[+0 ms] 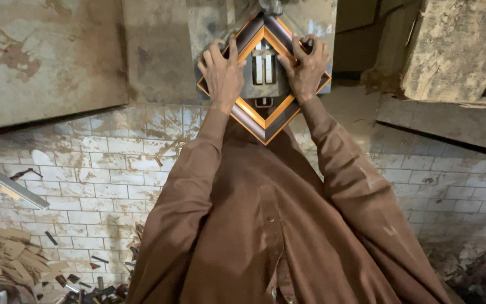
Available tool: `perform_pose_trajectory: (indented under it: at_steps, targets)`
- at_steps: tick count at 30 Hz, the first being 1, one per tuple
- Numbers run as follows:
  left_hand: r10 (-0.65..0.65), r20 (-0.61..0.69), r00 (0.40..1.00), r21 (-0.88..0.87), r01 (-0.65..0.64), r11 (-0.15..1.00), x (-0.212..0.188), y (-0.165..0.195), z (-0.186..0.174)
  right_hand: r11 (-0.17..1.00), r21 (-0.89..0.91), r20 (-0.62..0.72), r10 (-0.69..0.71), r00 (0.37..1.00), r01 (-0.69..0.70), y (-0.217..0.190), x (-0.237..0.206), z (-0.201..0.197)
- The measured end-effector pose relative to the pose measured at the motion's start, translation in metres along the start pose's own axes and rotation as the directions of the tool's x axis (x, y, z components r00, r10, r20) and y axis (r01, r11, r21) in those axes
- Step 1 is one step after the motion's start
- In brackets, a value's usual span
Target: The person places mitered picture frame corners onto a frame joining machine, presses the machine to drive V-nails into the joints, and rotates the frame to join each corner. They then stack the finished frames aside and arrange loose frame corner pieces on the work table.
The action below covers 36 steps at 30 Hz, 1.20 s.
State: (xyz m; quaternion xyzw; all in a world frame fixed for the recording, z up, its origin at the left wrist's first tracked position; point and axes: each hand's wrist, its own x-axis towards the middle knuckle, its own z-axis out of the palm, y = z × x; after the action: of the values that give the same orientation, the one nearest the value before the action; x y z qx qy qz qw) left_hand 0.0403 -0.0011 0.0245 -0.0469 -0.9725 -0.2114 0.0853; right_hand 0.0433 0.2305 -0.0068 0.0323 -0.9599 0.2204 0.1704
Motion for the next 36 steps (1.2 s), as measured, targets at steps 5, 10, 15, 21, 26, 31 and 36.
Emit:
perform_pose_trajectory:
  at_steps: [5, 10, 15, 21, 26, 31, 36]
  targets:
    - [0.016, -0.001, 1.0, 0.007, -0.016, 1.0, -0.002, -0.001, 0.001, 0.999, -0.034, -0.01, -0.014, 1.0, 0.013, 0.001, 0.003, 0.0]
    - [0.012, 0.026, 1.0, 0.015, -0.013, 1.0, 0.0, 0.0, -0.003, 1.0, -0.013, -0.011, -0.001, 1.0, 0.001, -0.003, 0.004, -0.003]
    - [0.02, 0.063, 0.998, 0.011, -0.021, 1.0, 0.003, 0.001, -0.009, 1.0, 0.023, -0.027, -0.002, 1.0, 0.003, -0.01, 0.004, -0.009]
    - [0.019, 0.008, 1.0, 0.014, -0.019, 1.0, -0.003, 0.002, -0.003, 0.999, 0.039, -0.024, 0.008, 1.0, -0.007, -0.007, 0.006, -0.007]
    - [0.043, -0.043, 0.998, 0.079, -0.04, 0.996, 0.007, 0.001, 0.004, 0.998, 0.022, -0.073, -0.055, 0.996, 0.057, -0.003, 0.01, 0.001]
    - [0.033, -0.035, 0.999, 0.072, -0.03, 0.997, 0.04, 0.002, 0.0, 1.0, -0.007, -0.053, -0.029, 0.998, 0.029, 0.0, 0.044, 0.007]
    - [0.036, -0.051, 0.998, 0.034, -0.034, 0.999, 0.053, 0.004, -0.005, 1.0, 0.012, -0.008, -0.012, 1.0, 0.012, 0.001, 0.056, 0.009]
